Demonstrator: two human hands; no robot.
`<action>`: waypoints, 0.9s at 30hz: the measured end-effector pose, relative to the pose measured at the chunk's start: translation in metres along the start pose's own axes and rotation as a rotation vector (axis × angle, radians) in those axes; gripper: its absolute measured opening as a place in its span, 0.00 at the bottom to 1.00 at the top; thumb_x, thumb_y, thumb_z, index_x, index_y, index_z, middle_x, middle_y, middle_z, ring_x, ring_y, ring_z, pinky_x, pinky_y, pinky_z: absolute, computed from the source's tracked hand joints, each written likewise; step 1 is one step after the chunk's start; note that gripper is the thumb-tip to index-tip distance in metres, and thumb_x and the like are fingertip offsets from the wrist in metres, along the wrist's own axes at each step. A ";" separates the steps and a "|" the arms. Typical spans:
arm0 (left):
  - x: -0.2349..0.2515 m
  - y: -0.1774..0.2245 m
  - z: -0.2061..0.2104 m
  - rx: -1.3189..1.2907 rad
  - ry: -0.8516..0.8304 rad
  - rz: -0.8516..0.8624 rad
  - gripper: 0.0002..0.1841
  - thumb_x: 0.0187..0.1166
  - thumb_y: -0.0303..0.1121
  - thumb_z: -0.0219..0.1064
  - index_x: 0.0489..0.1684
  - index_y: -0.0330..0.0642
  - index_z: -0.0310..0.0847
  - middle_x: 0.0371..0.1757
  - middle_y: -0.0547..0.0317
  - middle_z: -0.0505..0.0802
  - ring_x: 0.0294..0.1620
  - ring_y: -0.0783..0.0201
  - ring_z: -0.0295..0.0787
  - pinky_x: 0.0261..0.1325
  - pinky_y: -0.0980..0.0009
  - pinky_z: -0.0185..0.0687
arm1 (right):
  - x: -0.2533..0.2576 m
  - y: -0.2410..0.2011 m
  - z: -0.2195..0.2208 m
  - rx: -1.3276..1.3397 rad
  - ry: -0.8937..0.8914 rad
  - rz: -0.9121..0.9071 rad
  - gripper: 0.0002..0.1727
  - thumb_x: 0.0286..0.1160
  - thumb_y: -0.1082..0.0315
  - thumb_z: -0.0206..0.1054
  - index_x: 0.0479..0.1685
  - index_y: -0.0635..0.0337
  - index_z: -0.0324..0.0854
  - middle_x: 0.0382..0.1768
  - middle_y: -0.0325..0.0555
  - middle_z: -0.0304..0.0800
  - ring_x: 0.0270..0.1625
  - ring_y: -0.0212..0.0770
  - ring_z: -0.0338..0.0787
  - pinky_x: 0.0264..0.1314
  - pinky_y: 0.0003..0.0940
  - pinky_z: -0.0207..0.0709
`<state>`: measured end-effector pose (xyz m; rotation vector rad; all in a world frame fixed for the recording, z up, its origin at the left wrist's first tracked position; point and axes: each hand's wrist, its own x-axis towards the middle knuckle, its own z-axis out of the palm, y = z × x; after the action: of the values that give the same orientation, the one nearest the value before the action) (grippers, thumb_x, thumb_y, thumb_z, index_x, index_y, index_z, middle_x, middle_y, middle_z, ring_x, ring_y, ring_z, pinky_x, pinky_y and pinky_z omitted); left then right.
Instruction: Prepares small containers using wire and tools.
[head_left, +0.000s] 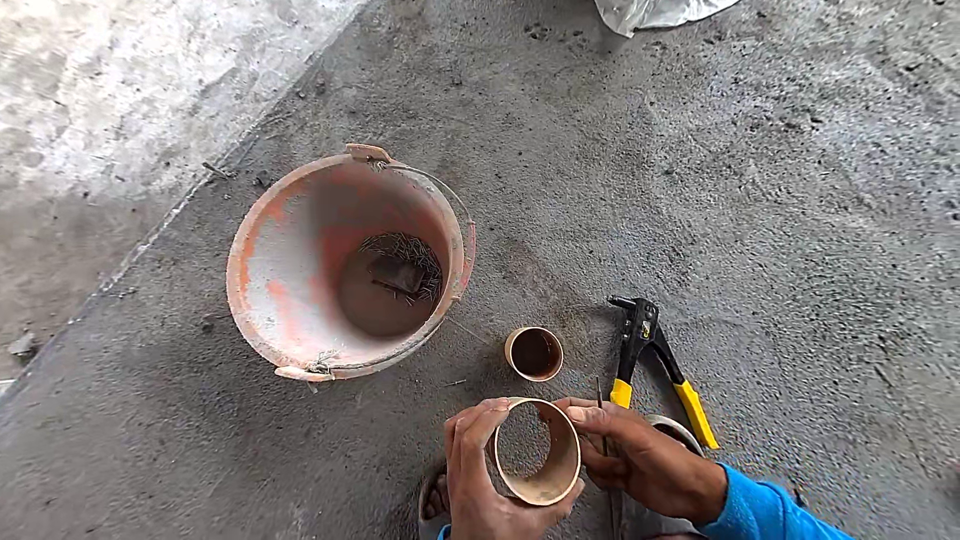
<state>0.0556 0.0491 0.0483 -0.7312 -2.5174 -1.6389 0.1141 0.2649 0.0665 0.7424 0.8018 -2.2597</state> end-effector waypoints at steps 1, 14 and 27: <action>0.000 0.000 0.000 -0.002 0.003 0.004 0.52 0.38 0.63 0.90 0.70 0.55 0.71 0.64 0.64 0.88 0.71 0.63 0.81 0.76 0.66 0.76 | 0.000 0.000 -0.001 0.031 -0.020 0.008 0.17 0.79 0.48 0.69 0.57 0.48 0.84 0.21 0.30 0.76 0.12 0.20 0.62 0.15 0.16 0.60; 0.001 0.005 0.004 -0.085 -0.051 0.001 0.53 0.38 0.61 0.91 0.70 0.53 0.70 0.64 0.59 0.88 0.69 0.62 0.83 0.74 0.66 0.79 | 0.009 0.017 -0.012 0.419 -0.239 0.010 0.13 0.80 0.55 0.68 0.28 0.48 0.82 0.13 0.25 0.63 0.14 0.20 0.64 0.19 0.15 0.63; -0.055 -0.046 -0.022 0.514 -0.106 -0.384 0.51 0.38 0.51 0.86 0.71 0.32 0.79 0.68 0.28 0.83 0.69 0.31 0.79 0.71 0.37 0.74 | 0.034 0.061 -0.046 -0.692 0.510 -0.036 0.36 0.71 0.53 0.77 0.76 0.64 0.73 0.52 0.48 0.92 0.49 0.41 0.93 0.58 0.40 0.87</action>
<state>0.0812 -0.0050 0.0031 -0.3001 -3.1059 -0.9430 0.1484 0.2460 -0.0077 0.9557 1.7231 -1.6352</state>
